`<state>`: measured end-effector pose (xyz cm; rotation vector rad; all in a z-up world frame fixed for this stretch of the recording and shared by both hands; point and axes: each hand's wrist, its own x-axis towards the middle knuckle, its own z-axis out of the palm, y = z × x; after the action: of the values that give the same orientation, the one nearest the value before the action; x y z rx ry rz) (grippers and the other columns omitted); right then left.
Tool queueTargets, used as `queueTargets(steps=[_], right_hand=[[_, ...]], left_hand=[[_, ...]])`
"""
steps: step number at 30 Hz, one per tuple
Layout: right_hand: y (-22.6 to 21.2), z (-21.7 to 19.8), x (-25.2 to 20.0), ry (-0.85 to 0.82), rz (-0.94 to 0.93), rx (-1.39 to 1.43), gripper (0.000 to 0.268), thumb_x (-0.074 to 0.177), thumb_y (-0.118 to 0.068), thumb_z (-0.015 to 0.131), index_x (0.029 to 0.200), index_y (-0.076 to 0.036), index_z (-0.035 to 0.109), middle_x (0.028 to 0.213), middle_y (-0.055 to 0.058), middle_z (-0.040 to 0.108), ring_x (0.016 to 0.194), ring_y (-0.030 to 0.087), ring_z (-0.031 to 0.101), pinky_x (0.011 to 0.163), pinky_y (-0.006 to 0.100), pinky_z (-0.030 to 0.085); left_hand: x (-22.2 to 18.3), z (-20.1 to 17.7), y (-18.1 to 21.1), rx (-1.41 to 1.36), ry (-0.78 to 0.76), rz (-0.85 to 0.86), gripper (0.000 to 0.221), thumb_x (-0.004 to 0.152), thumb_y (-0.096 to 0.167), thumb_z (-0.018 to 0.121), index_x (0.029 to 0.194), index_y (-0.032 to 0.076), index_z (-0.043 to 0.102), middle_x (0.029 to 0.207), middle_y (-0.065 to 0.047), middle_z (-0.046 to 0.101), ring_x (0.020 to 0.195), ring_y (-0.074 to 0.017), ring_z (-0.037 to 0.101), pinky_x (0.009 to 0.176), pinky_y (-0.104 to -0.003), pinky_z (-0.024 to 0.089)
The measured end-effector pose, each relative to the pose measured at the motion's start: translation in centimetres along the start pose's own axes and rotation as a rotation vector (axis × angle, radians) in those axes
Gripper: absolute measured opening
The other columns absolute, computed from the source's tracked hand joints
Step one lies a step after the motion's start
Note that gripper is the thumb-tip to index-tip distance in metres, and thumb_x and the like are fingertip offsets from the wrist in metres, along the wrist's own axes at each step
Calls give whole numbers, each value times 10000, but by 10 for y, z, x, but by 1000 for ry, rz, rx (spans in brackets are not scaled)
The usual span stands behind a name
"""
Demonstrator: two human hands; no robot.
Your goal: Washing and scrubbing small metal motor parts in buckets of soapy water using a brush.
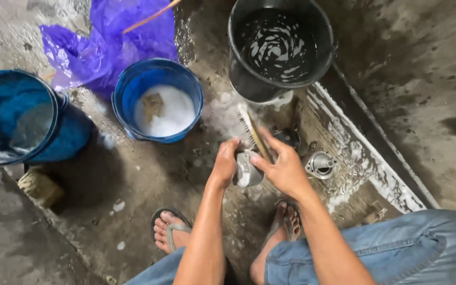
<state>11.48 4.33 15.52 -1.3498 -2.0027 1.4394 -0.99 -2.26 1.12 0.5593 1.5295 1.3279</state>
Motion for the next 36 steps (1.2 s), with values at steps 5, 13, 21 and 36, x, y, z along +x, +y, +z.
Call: queueTargets(steps=[5,13,21,36], right_hand=[[44,26,0,35,141,572,748,831,67,747,1516,-26,462,746,125,649,400,107,505,277,229,399],[50,30,7,69,103,416,747,844,8,753,1526,-49,454,853,137,712,534,84,620,340,201,492],[-70,54,75,-263,-367,-667,641,864,-328,683,1487,-222,569,1136,73,674,1115,276,645,979,407,484],[-94,162,167,-546,-430,-1355,206,780,-246,688,926,-192,824,825,104,775,835,342,771,687,527,592]], left_hand=[[-18,16,80,-561,152,-406,533,945,596,464,1337,258,593,1218,-124,697,1118,-258,663,953,-378,472],[5,27,25,-1222,109,-823,788,742,541,814,1296,16,616,1283,-284,615,1108,-404,592,985,-581,438],[51,-11,-84,-1397,424,-754,381,833,456,772,961,98,746,1013,-162,769,901,-340,739,811,-524,573],[56,-59,-51,-1603,572,-683,423,922,466,594,873,72,739,901,-176,772,775,-307,769,715,-485,653]])
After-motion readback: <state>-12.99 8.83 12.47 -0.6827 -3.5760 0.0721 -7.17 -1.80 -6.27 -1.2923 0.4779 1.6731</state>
